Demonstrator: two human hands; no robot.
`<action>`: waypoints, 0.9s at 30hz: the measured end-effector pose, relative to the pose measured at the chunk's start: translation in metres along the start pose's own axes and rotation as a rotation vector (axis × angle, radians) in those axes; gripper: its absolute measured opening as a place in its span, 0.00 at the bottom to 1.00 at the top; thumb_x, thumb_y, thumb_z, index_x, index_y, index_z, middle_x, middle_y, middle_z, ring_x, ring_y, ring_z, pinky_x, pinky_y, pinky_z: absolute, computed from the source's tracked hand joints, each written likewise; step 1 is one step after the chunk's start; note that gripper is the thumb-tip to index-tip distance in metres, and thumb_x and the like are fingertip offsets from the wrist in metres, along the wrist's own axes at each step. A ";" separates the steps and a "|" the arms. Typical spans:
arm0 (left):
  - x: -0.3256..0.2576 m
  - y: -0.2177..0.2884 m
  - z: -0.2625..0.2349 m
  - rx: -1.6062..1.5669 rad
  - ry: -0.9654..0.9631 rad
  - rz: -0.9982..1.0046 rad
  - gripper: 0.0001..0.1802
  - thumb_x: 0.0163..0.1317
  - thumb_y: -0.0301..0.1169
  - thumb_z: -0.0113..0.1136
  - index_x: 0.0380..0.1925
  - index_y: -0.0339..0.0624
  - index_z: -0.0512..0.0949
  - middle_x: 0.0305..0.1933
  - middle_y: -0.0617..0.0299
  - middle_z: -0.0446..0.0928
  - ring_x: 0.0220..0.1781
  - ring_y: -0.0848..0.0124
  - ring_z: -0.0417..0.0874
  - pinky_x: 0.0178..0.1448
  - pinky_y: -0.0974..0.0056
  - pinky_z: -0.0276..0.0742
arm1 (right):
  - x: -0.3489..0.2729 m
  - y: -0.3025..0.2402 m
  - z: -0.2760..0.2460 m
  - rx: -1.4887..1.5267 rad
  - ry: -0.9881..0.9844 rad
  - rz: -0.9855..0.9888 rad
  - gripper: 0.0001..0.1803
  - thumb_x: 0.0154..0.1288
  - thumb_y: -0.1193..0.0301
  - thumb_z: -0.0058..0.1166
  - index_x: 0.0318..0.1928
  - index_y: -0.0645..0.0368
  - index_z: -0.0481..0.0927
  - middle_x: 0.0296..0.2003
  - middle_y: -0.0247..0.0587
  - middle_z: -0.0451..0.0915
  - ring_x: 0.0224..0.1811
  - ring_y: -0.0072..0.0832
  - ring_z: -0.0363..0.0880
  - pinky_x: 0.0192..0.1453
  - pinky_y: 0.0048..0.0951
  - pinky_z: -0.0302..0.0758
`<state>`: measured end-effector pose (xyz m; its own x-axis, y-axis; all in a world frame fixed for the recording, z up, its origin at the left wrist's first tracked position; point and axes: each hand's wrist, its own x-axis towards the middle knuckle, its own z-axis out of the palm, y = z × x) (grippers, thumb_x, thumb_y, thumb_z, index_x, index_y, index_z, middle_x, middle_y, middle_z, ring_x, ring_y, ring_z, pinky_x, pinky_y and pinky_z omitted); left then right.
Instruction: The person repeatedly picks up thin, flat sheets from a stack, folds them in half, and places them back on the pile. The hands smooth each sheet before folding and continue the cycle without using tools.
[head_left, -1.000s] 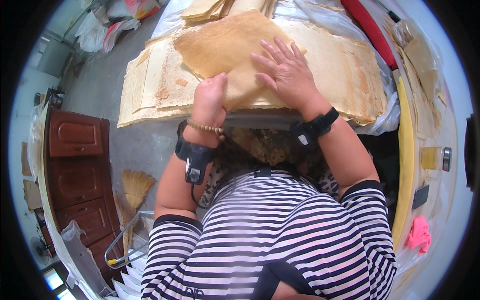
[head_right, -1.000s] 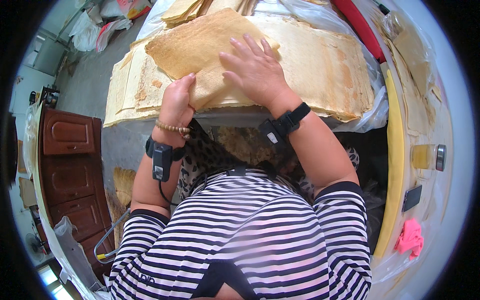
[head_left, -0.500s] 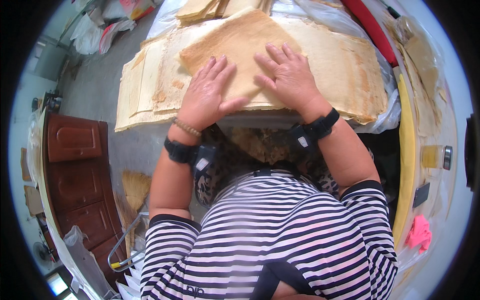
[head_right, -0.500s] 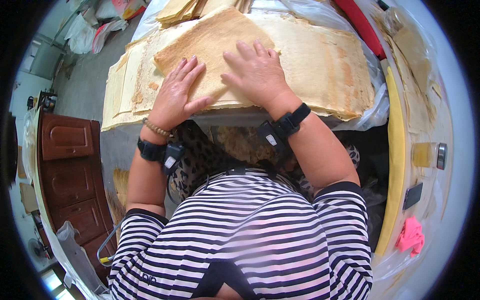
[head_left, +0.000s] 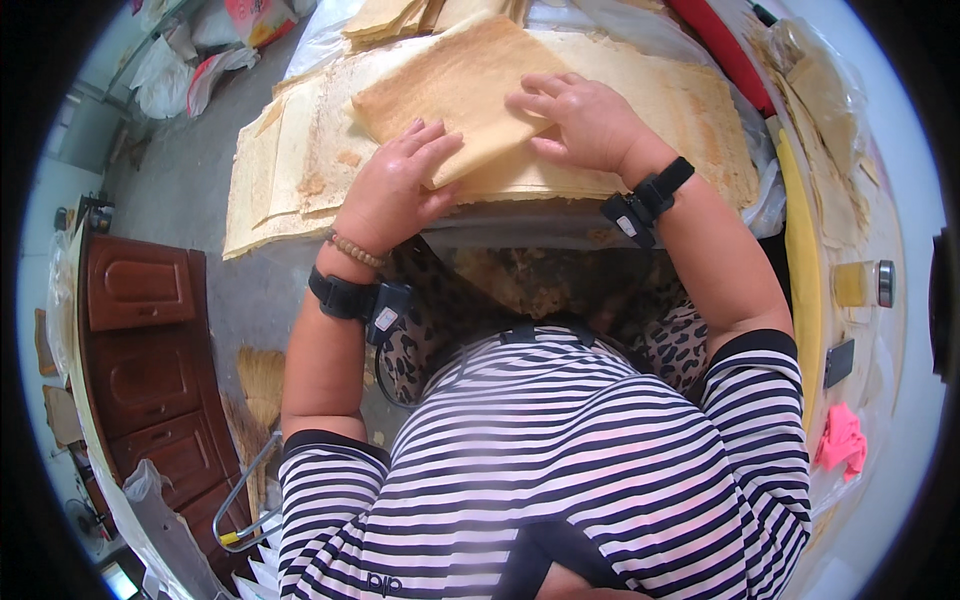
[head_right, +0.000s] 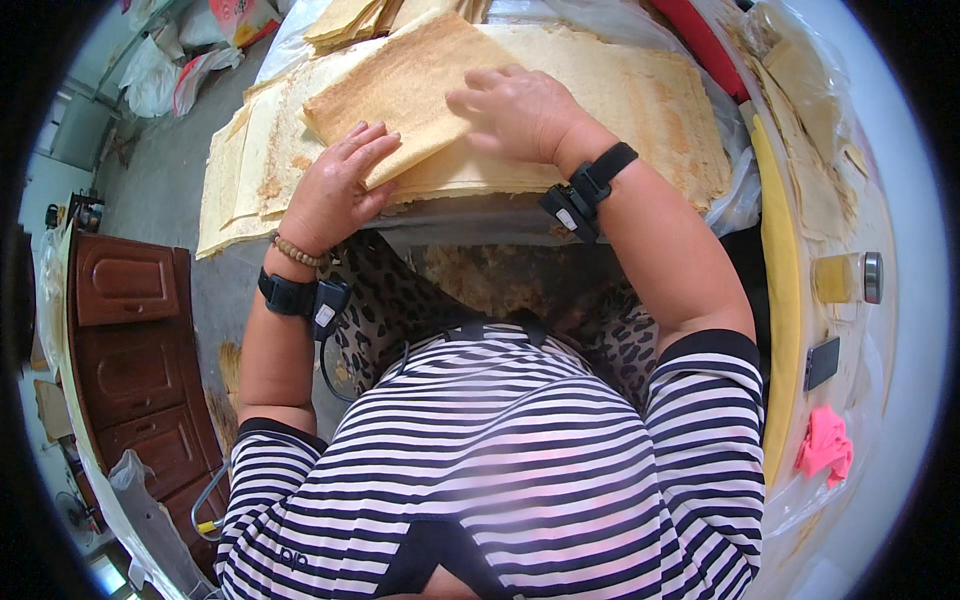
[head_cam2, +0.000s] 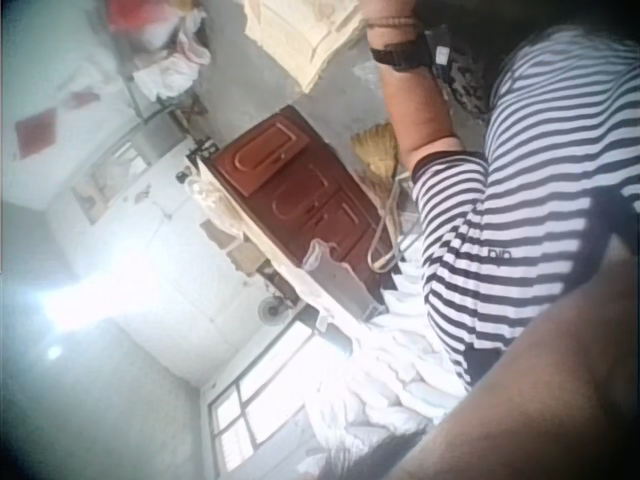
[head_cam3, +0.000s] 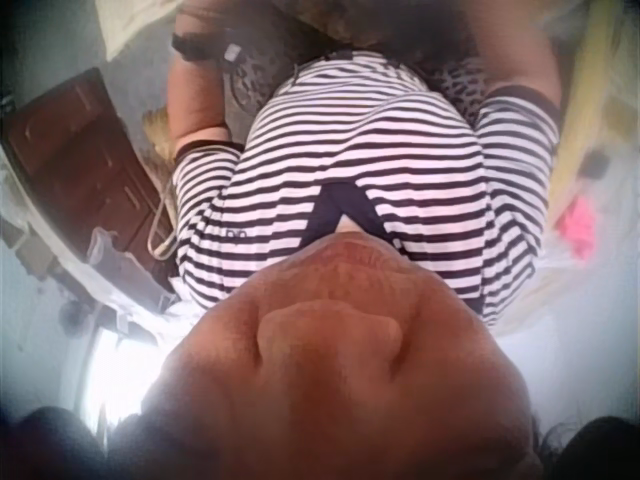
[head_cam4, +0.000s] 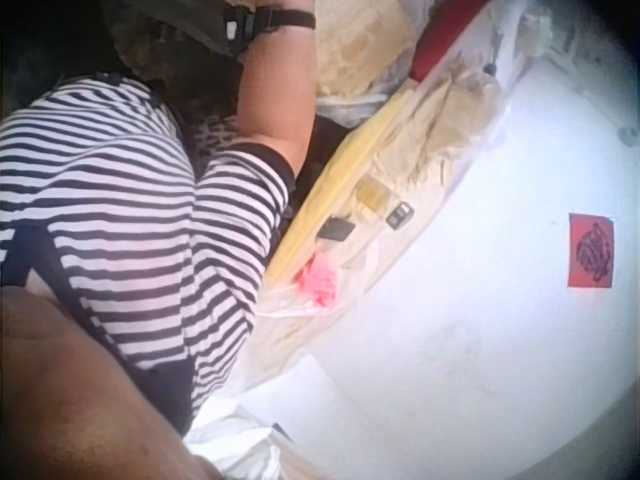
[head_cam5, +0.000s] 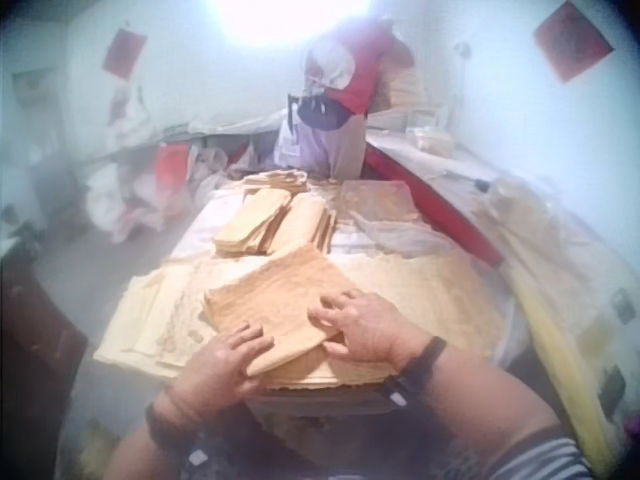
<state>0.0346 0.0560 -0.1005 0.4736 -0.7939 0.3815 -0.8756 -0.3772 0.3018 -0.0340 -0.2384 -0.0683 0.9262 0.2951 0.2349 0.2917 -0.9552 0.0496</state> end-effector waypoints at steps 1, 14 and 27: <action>0.000 0.000 0.000 -0.024 0.016 -0.017 0.32 0.60 0.30 0.74 0.66 0.50 0.80 0.72 0.48 0.77 0.76 0.47 0.75 0.76 0.50 0.74 | 0.001 0.000 0.000 0.000 0.031 -0.001 0.25 0.64 0.61 0.64 0.63 0.45 0.84 0.66 0.41 0.81 0.64 0.44 0.80 0.64 0.43 0.81; -0.040 -0.043 -0.020 -0.819 0.011 -0.198 0.13 0.76 0.28 0.62 0.56 0.38 0.86 0.57 0.56 0.89 0.66 0.65 0.84 0.69 0.62 0.78 | -0.067 0.007 -0.040 0.663 0.034 -0.056 0.21 0.59 0.76 0.72 0.55 0.61 0.88 0.54 0.47 0.89 0.60 0.45 0.85 0.66 0.40 0.80; 0.002 -0.057 -0.007 -0.742 0.173 -0.491 0.20 0.76 0.41 0.66 0.54 0.34 0.86 0.45 0.64 0.89 0.47 0.74 0.86 0.54 0.66 0.80 | -0.031 -0.002 0.013 1.323 0.269 0.602 0.19 0.70 0.67 0.70 0.54 0.68 0.87 0.42 0.36 0.90 0.41 0.17 0.86 0.47 0.24 0.84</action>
<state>0.0856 0.0794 -0.1104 0.8379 -0.5191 0.1689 -0.3126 -0.2026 0.9280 -0.0602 -0.2458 -0.0883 0.9561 -0.2833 0.0746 0.0259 -0.1717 -0.9848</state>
